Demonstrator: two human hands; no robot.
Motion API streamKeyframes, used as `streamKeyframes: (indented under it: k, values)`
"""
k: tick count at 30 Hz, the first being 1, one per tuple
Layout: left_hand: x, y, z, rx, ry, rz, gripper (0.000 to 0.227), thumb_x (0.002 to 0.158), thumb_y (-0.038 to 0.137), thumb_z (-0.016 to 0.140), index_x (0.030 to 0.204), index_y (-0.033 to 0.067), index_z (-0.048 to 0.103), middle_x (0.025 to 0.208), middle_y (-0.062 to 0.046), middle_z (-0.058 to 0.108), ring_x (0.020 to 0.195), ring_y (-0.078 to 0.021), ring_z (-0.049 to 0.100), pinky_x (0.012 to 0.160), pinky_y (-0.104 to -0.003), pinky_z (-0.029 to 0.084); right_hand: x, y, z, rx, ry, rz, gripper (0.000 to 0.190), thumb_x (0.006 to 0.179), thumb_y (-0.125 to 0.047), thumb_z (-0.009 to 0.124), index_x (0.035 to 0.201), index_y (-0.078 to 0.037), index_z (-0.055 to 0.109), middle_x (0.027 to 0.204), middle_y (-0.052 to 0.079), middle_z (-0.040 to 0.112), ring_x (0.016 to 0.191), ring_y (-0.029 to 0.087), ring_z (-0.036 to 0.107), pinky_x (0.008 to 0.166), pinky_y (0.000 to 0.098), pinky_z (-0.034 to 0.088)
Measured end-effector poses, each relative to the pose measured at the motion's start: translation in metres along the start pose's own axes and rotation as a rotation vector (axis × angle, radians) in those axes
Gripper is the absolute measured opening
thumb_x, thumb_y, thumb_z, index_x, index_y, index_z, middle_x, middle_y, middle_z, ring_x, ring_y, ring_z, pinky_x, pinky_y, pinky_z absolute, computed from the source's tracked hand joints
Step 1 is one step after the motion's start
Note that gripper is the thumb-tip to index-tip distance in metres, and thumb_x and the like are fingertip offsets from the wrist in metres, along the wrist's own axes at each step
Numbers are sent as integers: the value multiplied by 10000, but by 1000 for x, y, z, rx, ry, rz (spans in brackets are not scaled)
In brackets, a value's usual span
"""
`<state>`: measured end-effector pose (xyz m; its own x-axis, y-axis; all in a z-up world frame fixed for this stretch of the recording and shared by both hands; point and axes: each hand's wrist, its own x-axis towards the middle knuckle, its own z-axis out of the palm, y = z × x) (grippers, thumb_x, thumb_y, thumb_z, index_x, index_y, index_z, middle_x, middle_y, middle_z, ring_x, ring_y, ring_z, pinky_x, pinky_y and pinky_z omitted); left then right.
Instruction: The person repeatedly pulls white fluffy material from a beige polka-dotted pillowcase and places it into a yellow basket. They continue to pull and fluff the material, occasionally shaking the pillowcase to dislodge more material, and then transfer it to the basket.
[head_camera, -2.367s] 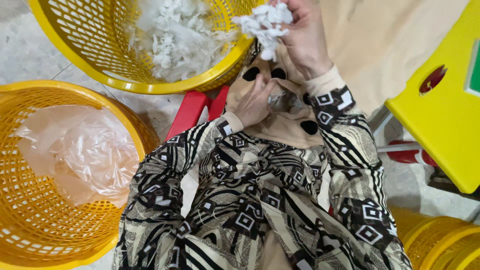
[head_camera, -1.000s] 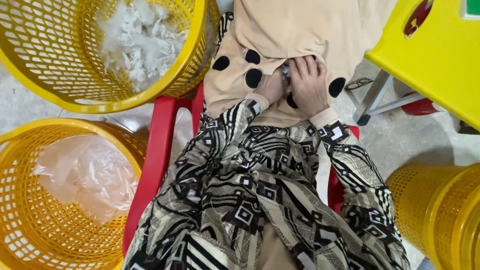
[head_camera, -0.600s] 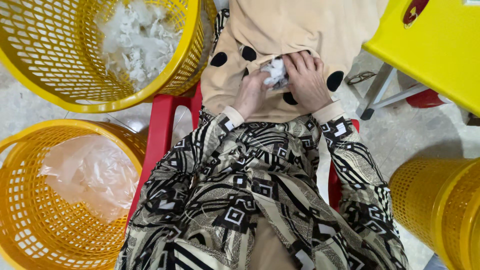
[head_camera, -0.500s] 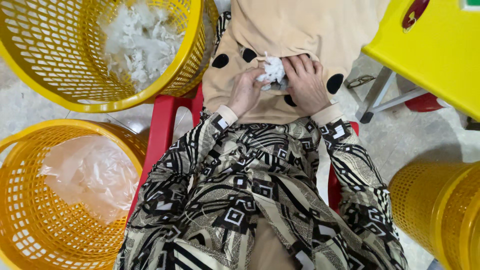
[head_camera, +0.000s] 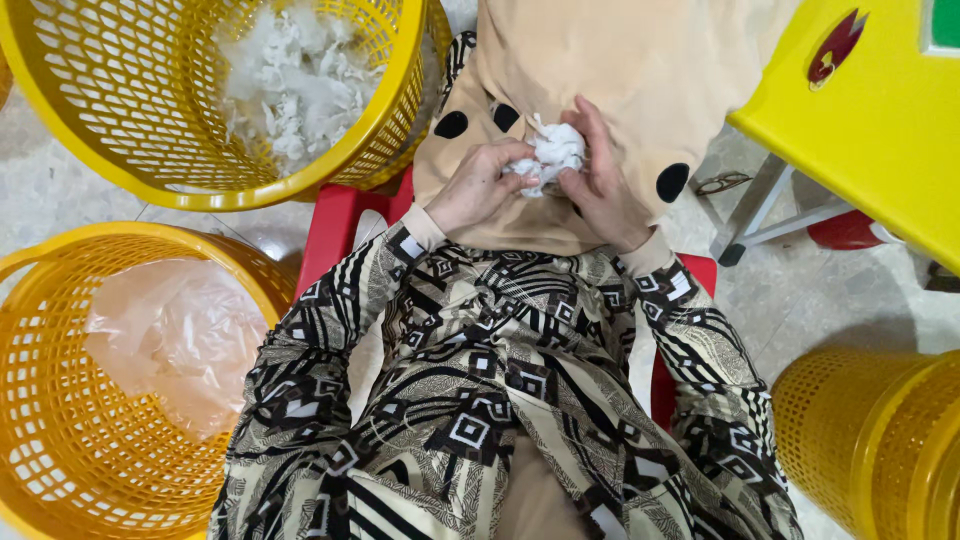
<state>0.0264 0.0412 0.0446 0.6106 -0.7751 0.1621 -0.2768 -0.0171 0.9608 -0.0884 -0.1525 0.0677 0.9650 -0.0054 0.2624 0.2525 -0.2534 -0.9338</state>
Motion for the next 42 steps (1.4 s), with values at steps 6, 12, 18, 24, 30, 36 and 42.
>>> streamKeyframes:
  k: [6,12,18,24,30,36,42]
  values:
    - [-1,4,-12,43,237,191,320,923,74,737,1196,-33,608,1092,-157,674,982,-219,688,839,-323,553,28,15,49,-52,237,36,321,1119,-85,520,1432,-17,502,1259,102,620,1143,131,590,996,271,502]
    - [13,-7,-15,-75,392,-69,147,1029,127,658,1125,16,675,946,-110,733,746,-141,666,663,-276,552,42,30,65,-201,386,4,147,1061,-123,645,1126,6,616,943,55,659,848,104,603,741,267,506]
    - [7,0,-62,-12,565,110,128,1052,89,621,1132,20,693,979,-105,687,754,-135,663,641,-273,556,27,45,39,-242,325,147,131,1045,-122,648,1110,-8,646,908,40,683,807,65,597,697,244,495]
    - [-28,8,-175,791,752,202,465,934,63,742,1372,29,592,1344,-189,525,1152,-372,605,979,-437,543,28,58,32,-195,315,29,156,1071,-120,643,1141,18,631,957,33,683,847,77,597,745,240,504]
    - [-49,-8,-159,897,785,111,623,888,118,832,1441,47,556,1588,-220,328,1391,-422,486,1142,-463,448,42,50,42,-12,301,55,180,1093,-153,610,1168,10,622,986,14,686,860,54,608,764,224,514]
    - [-11,-12,-17,-408,419,52,556,1089,480,440,1501,108,442,1510,-124,476,1359,-278,536,1165,-396,446,57,20,64,262,432,43,161,1130,-122,562,1236,-3,583,1009,24,680,850,74,618,748,236,512]
    - [26,-49,14,-1477,368,-212,609,1027,610,375,1415,144,440,1208,-117,600,1086,-251,624,954,-397,535,56,-24,86,-1072,294,-456,345,933,-83,617,1274,-38,587,1139,115,672,989,322,653,838,414,522]
